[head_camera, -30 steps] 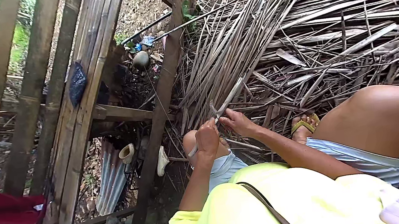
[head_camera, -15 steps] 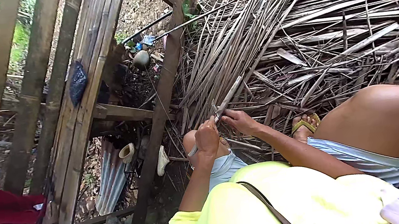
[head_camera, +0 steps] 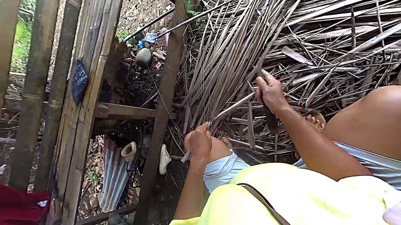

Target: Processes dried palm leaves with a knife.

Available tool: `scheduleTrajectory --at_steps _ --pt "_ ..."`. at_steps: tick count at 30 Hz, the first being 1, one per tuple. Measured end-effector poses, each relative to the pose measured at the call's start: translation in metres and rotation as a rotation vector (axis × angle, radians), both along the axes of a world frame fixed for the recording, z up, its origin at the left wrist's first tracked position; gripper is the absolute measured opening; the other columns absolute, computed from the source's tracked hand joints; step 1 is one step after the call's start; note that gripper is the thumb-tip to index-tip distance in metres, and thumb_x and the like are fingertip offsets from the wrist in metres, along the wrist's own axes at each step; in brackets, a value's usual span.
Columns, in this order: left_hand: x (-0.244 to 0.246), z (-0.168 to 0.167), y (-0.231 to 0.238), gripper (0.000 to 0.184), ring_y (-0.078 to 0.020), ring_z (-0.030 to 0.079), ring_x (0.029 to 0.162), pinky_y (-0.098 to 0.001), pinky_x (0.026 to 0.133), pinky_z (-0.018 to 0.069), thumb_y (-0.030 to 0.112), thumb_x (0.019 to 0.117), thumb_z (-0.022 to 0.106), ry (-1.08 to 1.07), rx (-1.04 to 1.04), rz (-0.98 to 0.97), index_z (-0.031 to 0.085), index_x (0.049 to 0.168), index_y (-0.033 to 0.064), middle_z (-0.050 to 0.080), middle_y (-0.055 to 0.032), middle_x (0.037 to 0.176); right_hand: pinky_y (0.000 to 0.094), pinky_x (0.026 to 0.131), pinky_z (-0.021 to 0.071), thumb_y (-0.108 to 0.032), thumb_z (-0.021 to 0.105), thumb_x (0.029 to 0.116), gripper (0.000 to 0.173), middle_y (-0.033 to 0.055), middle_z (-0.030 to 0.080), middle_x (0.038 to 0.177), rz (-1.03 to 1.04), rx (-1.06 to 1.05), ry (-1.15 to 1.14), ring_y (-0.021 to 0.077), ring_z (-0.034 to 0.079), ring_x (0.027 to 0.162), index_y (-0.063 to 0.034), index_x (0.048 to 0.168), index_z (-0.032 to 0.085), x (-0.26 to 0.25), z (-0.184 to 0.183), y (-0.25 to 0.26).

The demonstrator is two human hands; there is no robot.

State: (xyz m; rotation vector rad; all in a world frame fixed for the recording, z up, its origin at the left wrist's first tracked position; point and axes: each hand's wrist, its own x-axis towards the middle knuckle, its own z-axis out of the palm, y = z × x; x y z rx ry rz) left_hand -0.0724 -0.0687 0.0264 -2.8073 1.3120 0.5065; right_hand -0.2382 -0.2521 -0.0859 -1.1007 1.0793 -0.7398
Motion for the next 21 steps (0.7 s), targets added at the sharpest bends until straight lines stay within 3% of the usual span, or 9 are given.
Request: scheduleTrajectory --at_steps 3,5,8,10,11,13,15,18,21 --pt "-0.001 -0.002 -0.021 0.036 -0.0349 0.070 0.111 -0.0585 0.099 0.0521 0.019 0.1094 0.050 0.119 0.009 0.037 0.063 0.143 0.0140 0.073 -0.0151 0.122 0.0369 0.052 0.0483 -0.025 0.045 0.1103 0.048 0.0088 0.056 0.071 0.262 -0.076 -0.062 0.0177 0.051 0.053 -0.0061 0.154 0.040 0.014 0.017 0.038" --pt "-0.002 -0.006 -0.029 0.034 -0.0337 0.071 0.105 -0.0575 0.095 0.0543 0.016 0.1084 0.050 0.168 -0.062 0.009 0.064 0.139 0.0105 0.074 -0.0149 0.115 0.0355 0.049 0.0467 -0.027 0.049 0.1099 0.046 0.0107 0.056 0.070 0.407 -0.091 -0.112 0.0187 0.049 0.050 -0.0133 0.154 0.043 0.020 0.015 0.062" --pt "-0.005 -0.003 -0.035 0.030 -0.0291 0.071 0.095 -0.0523 0.089 0.0555 0.014 0.1086 0.052 0.301 -0.110 0.003 0.067 0.133 0.0061 0.075 -0.0130 0.106 0.0331 0.052 0.0484 -0.023 0.052 0.1090 0.053 0.0119 0.061 0.078 0.522 -0.096 -0.112 0.0161 0.051 0.053 -0.0189 0.160 0.038 0.026 0.007 0.070" --pt "-0.004 0.002 -0.033 0.027 -0.0201 0.066 0.077 -0.0406 0.075 0.0552 0.013 0.1084 0.054 0.384 -0.113 0.017 0.069 0.128 0.0045 0.074 -0.0093 0.095 0.0337 0.053 0.0463 -0.024 0.052 0.1089 0.051 0.0109 0.060 0.077 0.497 -0.115 -0.092 0.0156 0.048 0.053 -0.0184 0.158 0.042 0.023 0.003 0.066" --pt "-0.002 0.004 -0.030 0.025 -0.0146 0.059 0.066 -0.0336 0.065 0.0511 0.013 0.1080 0.055 0.422 -0.119 0.020 0.070 0.126 0.0042 0.071 -0.0066 0.088 0.0324 0.051 0.0450 -0.025 0.052 0.1089 0.050 0.0091 0.058 0.073 0.469 -0.120 -0.110 0.0145 0.047 0.051 -0.0167 0.157 0.044 0.020 0.000 0.061" --pt "0.003 0.007 -0.022 0.024 -0.0083 0.050 0.055 -0.0265 0.055 0.0442 0.012 0.1074 0.056 0.501 -0.129 0.012 0.070 0.125 0.0041 0.069 -0.0034 0.080 0.0267 0.043 0.0414 -0.025 0.052 0.1087 0.049 0.0047 0.054 0.066 0.415 -0.074 -0.209 0.0108 0.044 0.046 -0.0139 0.156 0.045 0.014 -0.008 0.052" --pt "0.009 0.009 -0.014 0.025 -0.0068 0.047 0.052 -0.0246 0.052 0.0416 0.011 0.1073 0.056 0.543 -0.131 0.003 0.070 0.127 0.0047 0.069 -0.0026 0.078 0.0236 0.040 0.0401 -0.023 0.052 0.1084 0.049 0.0028 0.054 0.063 0.383 -0.026 -0.285 0.0089 0.044 0.043 -0.0123 0.155 0.045 0.009 -0.009 0.045" --pt "0.016 0.014 -0.007 0.025 -0.0057 0.047 0.052 -0.0248 0.052 0.0414 0.013 0.1078 0.055 0.519 -0.074 -0.011 0.072 0.125 0.0087 0.070 0.0002 0.080 0.0239 0.043 0.0424 -0.017 0.051 0.1083 0.047 0.0006 0.056 0.065 0.292 0.015 -0.255 0.0075 0.047 0.046 -0.0036 0.153 0.045 0.006 -0.004 0.027" --pt "0.024 0.018 0.004 0.022 -0.0055 0.052 0.057 -0.0277 0.060 0.0449 0.014 0.1065 0.057 0.477 -0.023 0.002 0.076 0.118 0.0104 0.072 0.0021 0.081 0.0259 0.042 0.0433 -0.019 0.047 0.1100 0.046 0.0002 0.053 0.066 0.059 0.065 -0.202 0.0086 0.046 0.045 -0.0059 0.154 0.044 -0.004 -0.009 0.003"
